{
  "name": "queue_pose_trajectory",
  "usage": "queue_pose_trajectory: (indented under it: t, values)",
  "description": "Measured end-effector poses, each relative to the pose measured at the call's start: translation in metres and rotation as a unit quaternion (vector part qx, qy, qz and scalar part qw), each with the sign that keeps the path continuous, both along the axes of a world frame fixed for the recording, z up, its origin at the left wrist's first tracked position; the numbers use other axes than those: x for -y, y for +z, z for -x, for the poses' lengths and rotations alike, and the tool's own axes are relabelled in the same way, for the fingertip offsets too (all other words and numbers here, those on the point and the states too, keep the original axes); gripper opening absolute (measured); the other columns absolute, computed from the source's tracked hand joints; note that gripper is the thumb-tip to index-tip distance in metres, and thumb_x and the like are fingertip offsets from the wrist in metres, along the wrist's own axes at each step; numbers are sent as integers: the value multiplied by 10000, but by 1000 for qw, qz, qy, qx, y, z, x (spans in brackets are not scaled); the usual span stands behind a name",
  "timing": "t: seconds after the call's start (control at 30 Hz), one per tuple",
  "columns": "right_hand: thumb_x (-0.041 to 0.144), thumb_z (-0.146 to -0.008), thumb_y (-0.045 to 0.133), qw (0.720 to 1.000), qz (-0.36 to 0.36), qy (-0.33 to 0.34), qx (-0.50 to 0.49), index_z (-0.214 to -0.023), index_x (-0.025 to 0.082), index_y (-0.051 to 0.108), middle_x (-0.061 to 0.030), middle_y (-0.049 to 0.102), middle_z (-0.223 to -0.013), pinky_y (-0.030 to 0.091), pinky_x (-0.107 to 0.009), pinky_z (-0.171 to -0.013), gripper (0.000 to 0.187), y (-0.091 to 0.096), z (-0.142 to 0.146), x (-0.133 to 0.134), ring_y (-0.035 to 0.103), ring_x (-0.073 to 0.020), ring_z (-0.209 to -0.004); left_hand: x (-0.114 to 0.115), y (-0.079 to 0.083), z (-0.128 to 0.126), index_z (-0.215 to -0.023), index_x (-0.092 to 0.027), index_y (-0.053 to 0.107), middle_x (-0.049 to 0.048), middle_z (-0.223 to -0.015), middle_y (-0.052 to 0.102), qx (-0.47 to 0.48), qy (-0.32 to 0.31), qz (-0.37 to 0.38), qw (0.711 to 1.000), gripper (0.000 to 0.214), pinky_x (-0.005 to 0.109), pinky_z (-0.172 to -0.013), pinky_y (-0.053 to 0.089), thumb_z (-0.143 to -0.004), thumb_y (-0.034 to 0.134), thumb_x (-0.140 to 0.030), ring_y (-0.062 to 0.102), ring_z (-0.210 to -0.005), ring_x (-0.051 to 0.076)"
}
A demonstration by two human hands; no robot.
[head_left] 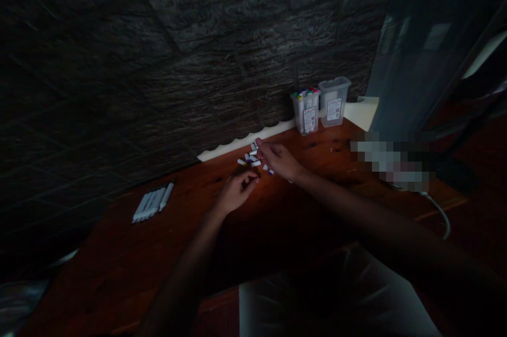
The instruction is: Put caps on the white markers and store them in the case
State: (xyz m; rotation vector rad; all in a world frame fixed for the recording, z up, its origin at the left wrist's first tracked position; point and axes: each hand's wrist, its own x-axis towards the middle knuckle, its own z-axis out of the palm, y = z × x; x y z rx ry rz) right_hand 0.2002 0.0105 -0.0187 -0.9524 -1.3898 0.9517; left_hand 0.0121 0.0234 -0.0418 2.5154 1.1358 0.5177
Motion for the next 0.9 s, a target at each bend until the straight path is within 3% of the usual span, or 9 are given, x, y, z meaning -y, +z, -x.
queue_pose_trajectory:
  t: [0.9]
  values:
    - [678,-870,311,999,-19,3,45,-663,186,548,-7,529,-615,378,-268,-602,584,1,-1,1,510,-136,-624,2,3,-2,-1004,-210,646,-13,-686,608,-5,2,-5,1000,252,233,-565,391,-900,482,-370,550,-602,127]
